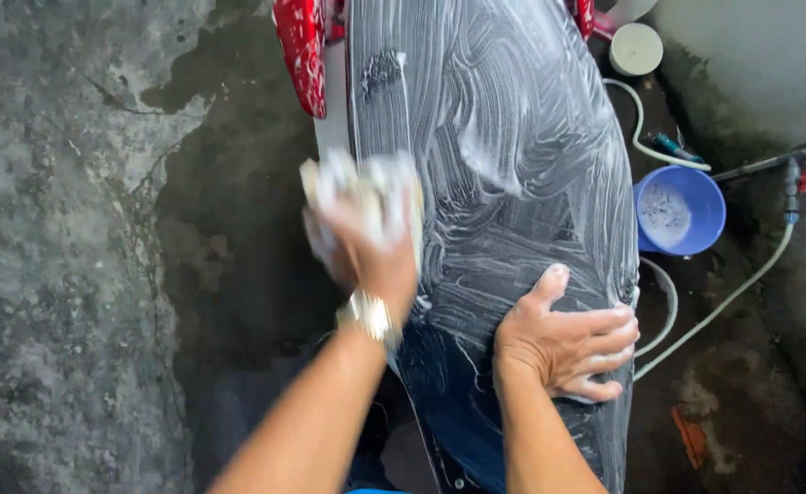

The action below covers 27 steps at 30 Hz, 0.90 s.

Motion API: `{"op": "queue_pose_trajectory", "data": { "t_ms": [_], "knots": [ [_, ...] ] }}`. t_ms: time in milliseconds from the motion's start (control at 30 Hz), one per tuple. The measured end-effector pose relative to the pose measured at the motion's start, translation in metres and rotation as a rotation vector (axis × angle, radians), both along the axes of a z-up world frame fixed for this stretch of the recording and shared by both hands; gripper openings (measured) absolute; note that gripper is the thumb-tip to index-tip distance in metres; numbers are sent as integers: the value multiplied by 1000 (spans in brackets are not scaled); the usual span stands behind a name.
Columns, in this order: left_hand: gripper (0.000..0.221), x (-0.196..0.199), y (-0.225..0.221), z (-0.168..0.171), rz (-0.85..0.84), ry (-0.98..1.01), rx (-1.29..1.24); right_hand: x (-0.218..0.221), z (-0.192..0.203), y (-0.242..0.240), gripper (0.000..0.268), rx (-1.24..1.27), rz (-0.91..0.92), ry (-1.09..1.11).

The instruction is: The person scrubs the rear wheel, tire, and body panels of a white and red scooter using a soapy cloth. They then move to the seat, scrubbing the black surface with the same cloth.

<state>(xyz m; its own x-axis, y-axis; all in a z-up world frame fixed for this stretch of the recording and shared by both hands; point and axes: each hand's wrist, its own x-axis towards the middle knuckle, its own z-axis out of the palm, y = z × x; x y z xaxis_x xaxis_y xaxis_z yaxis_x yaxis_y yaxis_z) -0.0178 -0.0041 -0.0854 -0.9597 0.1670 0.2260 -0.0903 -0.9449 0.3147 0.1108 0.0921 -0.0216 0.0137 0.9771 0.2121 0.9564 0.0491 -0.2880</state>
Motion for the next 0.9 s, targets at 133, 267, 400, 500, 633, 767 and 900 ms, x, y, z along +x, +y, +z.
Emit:
{"op": "queue_pose_trajectory", "data": {
  "t_ms": [133, 267, 400, 500, 633, 767, 900],
  "knots": [
    [38, 85, -2, 52, 378, -393, -1022, 1, 1, -1, 77, 6, -2, -13],
    [77, 39, -2, 87, 903, 82, -1886, 1, -1, -1, 80, 26, 20, -9],
    [65, 15, 15, 91, 859, -97, -1623, 8, -2, -1, 78, 13, 15, -2],
    [88, 21, -2, 71, 605, 168, -2332, 1, -4, 0, 80, 107, 35, -28],
    [76, -6, -4, 111, 575, 301, -1936, 4, 1, -1, 78, 38, 51, 16],
    [89, -26, 17, 70, 449, -258, -1781, -1, 2, -4, 76, 34, 57, 31],
    [58, -10, 2, 117, 440, 100, -1936, 1, 4, -1, 77, 32, 62, 34]
  ]
}}
